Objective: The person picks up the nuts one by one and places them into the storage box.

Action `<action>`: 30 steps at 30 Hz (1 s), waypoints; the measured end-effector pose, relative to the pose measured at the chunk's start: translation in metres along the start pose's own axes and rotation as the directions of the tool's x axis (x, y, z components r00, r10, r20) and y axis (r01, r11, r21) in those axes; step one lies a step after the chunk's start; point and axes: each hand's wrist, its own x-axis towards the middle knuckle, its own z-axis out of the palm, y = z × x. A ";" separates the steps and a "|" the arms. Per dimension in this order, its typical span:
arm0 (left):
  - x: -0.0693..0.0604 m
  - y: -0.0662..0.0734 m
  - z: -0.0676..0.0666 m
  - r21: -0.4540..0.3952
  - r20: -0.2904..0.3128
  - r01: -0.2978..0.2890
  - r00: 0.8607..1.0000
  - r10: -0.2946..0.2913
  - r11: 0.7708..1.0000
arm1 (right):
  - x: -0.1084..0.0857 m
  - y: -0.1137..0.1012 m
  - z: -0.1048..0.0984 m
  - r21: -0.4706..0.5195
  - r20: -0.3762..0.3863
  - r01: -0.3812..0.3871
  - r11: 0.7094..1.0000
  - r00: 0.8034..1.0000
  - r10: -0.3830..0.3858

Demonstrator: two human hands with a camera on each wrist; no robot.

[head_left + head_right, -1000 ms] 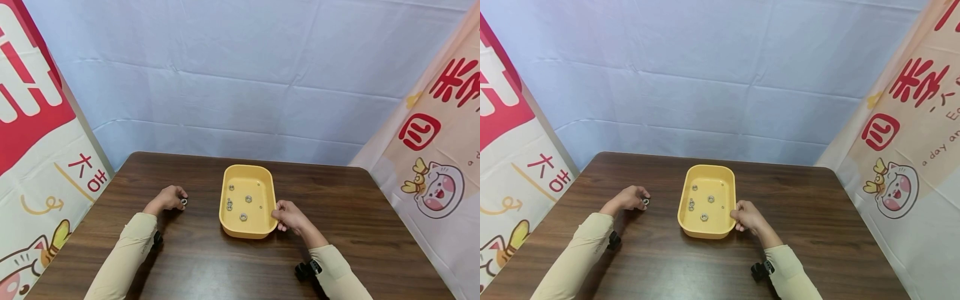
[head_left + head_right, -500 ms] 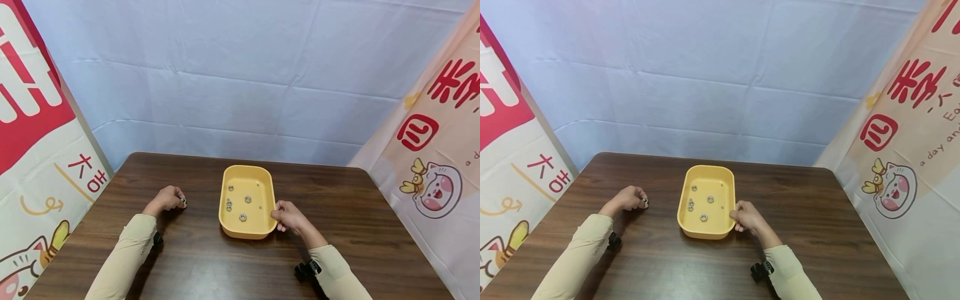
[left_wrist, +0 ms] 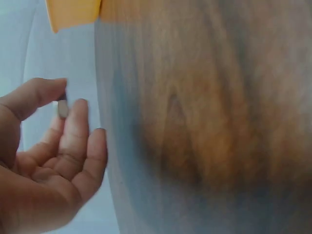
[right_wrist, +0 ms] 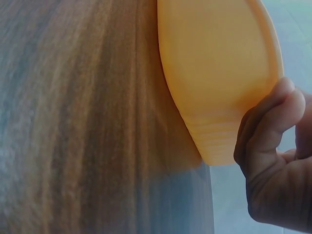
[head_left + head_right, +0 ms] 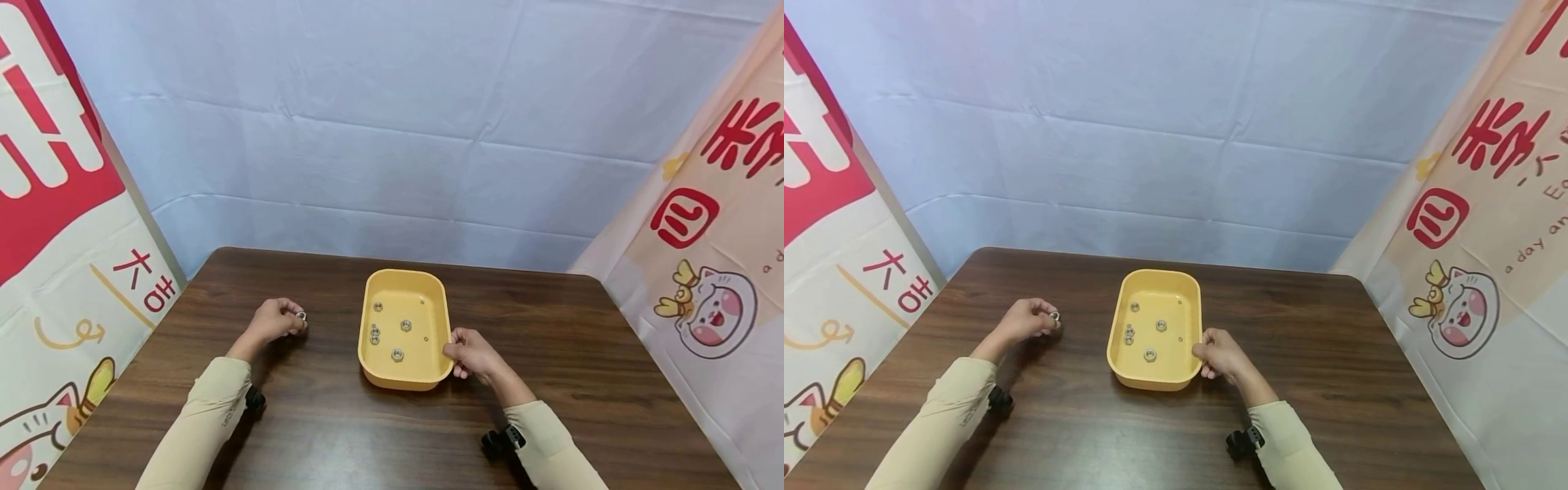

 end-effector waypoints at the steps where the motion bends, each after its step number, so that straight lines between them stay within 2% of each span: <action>1: 0.000 0.000 0.000 -0.039 -0.006 -0.022 1.000 0.022 0.999 | 0.000 0.000 0.000 0.001 0.000 0.003 1.000 1.000 -0.003; 5: -0.001 0.001 0.004 -0.188 -0.027 -0.076 0.997 0.072 0.979 | -0.002 -0.004 0.000 0.001 0.011 0.017 1.000 1.000 -0.017; 6: -0.004 0.005 0.004 -0.225 -0.030 -0.076 0.997 0.071 0.971 | -0.004 -0.008 0.001 0.002 0.016 0.023 1.000 1.000 -0.023; 9: -0.005 0.006 0.007 -0.322 -0.042 -0.068 0.997 0.057 0.944 | -0.009 -0.016 0.003 -0.001 0.025 0.023 1.000 0.999 -0.023; 13: -0.001 0.000 0.010 -0.383 -0.058 -0.054 0.998 0.034 0.922 | -0.003 -0.011 0.001 -0.001 0.024 0.015 1.000 1.000 -0.015; 18: -0.003 0.000 0.010 -0.390 -0.064 -0.061 0.997 0.038 0.919 | 0.005 -0.001 0.001 -0.004 0.004 0.010 1.000 1.000 -0.010; 26: -0.008 0.010 0.013 -0.278 -0.082 -0.063 0.996 0.042 0.959 | 0.002 0.002 0.000 -0.014 -0.015 -0.012 1.000 1.000 0.012; 30: -0.008 0.015 0.015 -0.213 -0.109 -0.063 0.993 0.040 0.975 | 0.002 0.001 0.000 -0.018 -0.016 -0.013 1.000 1.000 0.012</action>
